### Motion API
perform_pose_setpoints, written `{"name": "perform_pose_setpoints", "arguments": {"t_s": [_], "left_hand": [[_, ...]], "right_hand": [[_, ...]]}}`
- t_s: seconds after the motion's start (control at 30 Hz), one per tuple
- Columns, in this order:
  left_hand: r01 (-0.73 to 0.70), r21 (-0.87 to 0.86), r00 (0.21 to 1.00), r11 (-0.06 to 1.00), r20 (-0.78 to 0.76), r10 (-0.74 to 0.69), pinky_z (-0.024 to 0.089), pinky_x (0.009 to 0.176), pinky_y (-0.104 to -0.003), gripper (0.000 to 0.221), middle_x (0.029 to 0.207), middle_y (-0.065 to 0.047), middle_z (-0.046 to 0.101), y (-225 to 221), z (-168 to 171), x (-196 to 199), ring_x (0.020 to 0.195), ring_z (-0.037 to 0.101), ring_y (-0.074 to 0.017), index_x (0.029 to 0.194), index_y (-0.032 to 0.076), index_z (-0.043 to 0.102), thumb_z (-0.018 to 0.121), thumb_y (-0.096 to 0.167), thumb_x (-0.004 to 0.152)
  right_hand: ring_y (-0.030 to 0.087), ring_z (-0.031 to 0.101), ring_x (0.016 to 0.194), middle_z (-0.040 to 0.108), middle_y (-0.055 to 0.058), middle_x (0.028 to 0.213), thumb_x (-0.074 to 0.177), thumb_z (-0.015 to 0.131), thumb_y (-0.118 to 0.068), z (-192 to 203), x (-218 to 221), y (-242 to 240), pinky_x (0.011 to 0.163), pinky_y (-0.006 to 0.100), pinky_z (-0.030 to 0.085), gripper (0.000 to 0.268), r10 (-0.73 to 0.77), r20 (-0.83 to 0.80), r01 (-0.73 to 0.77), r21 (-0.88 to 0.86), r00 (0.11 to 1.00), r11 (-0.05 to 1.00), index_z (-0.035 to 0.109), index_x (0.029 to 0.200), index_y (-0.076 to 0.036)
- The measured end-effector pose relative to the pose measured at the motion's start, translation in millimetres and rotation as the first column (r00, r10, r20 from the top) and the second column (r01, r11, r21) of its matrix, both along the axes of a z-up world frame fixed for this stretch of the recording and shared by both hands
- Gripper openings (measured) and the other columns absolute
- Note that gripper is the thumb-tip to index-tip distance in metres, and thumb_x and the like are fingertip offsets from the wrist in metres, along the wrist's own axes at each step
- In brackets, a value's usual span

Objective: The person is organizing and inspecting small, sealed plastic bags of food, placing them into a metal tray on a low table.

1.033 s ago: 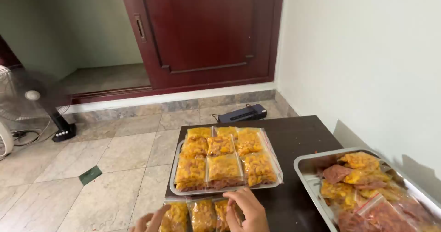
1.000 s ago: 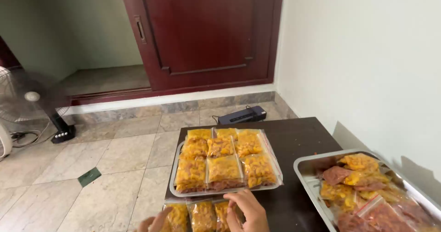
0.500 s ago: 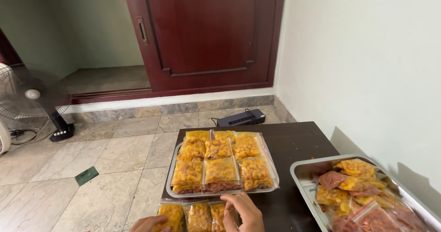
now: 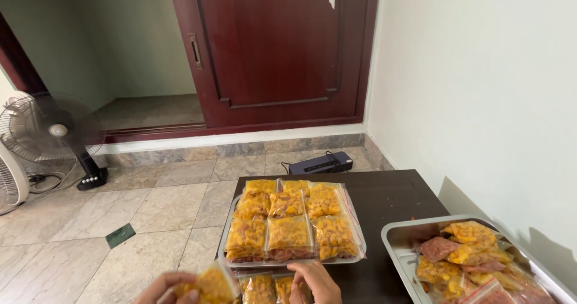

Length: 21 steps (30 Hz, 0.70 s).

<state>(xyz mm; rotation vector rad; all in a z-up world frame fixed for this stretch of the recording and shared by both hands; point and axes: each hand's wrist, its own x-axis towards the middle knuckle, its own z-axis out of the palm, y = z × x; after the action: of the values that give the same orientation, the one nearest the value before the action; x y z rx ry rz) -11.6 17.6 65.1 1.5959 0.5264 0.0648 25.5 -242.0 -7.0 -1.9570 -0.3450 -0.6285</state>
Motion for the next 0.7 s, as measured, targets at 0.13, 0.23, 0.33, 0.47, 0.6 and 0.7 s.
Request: {"name": "perform_pose_setpoints", "arguments": {"t_s": [0.13, 0.23, 0.33, 0.47, 0.6, 0.7], "left_hand": [[-0.027, 0.11, 0.989, 0.994, 0.148, 0.01, 0.077, 0.072, -0.052, 0.018, 0.118, -0.027, 0.084, -32.2, 60.2, 10.4, 0.108, 0.082, -0.0415, 0.107, -0.003, 0.08, 0.069, -0.008, 0.092], [0.061, 0.141, 0.982, 0.988, 0.168, -0.084, 0.076, 0.079, -0.047, 0.015, 0.124, -0.02, 0.08, -56.1, 101.1, 28.0, 0.116, 0.078, -0.0371, 0.105, -0.004, 0.075, 0.063, -0.008, 0.096], [0.164, 0.359, 0.964, 0.919, 0.142, -0.227, 0.068, 0.092, -0.04, 0.022, 0.13, -0.009, 0.074, -64.4, 103.4, 54.7, 0.117, 0.074, -0.0301, 0.115, 0.006, 0.072, 0.063, 0.001, 0.096], [0.338, 0.725, 0.879, 0.601, -0.015, -0.476, 0.056, 0.113, -0.037, 0.034, 0.16, 0.004, 0.043, -69.1, 90.2, 72.1, 0.135, 0.056, -0.0173, 0.128, 0.017, 0.072, 0.057, 0.01, 0.098], [0.339, 0.769, 0.831, 0.542, 0.026, -0.556, 0.053, 0.104, -0.035, 0.034, 0.128, 0.001, 0.071, -63.3, 74.2, 77.6, 0.119, 0.067, -0.018, 0.12, 0.012, 0.074, 0.047, 0.012, 0.1], [0.335, 0.739, 0.853, 0.584, 0.026, -0.522, 0.06, 0.079, -0.025, 0.033, 0.14, 0.007, 0.061, -64.2, 73.0, 73.8, 0.094, 0.069, -0.0103, 0.127, 0.014, 0.069, 0.048, 0.014, 0.101]], "right_hand": [[0.009, 0.067, 0.063, 0.07, -0.004, 0.072, 0.088, 0.058, -0.007, -0.8, -1.8, 9.3, 0.064, 0.026, 0.057, 0.033, -0.071, -0.031, 0.074, 0.083, 0.997, 0.994, 0.085, 0.1, -0.022], [0.008, 0.066, 0.059, 0.069, -0.004, 0.07, 0.085, 0.059, -0.003, -0.7, 0.5, 9.7, 0.06, 0.025, 0.056, 0.035, -0.084, -0.023, 0.086, 0.113, 0.996, 0.99, 0.086, 0.097, -0.022], [0.006, 0.07, 0.073, 0.072, -0.008, 0.079, 0.09, 0.057, -0.011, -12.5, 11.2, -4.0, 0.076, 0.023, 0.057, 0.035, -0.017, -0.116, 0.015, -0.021, 0.993, 1.0, 0.082, 0.111, -0.026], [0.008, 0.071, 0.099, 0.073, 0.002, 0.111, 0.101, 0.061, -0.01, -104.2, 131.6, -35.4, 0.111, 0.024, 0.047, 0.058, 0.357, -0.675, -0.619, -0.189, 0.646, 0.763, 0.043, 0.156, -0.013], [0.006, 0.066, 0.079, 0.073, 0.002, 0.111, 0.101, 0.065, -0.019, -116.0, 141.0, -36.9, 0.086, 0.021, 0.052, 0.061, 0.363, -0.69, -0.659, -0.219, 0.626, 0.72, 0.043, 0.157, -0.013], [0.007, 0.071, 0.096, 0.074, 0.002, 0.112, 0.1, 0.062, -0.008, -124.4, 148.0, -37.0, 0.105, 0.022, 0.05, 0.06, 0.365, -0.679, -0.637, -0.198, 0.637, 0.745, 0.043, 0.156, -0.014]]}}
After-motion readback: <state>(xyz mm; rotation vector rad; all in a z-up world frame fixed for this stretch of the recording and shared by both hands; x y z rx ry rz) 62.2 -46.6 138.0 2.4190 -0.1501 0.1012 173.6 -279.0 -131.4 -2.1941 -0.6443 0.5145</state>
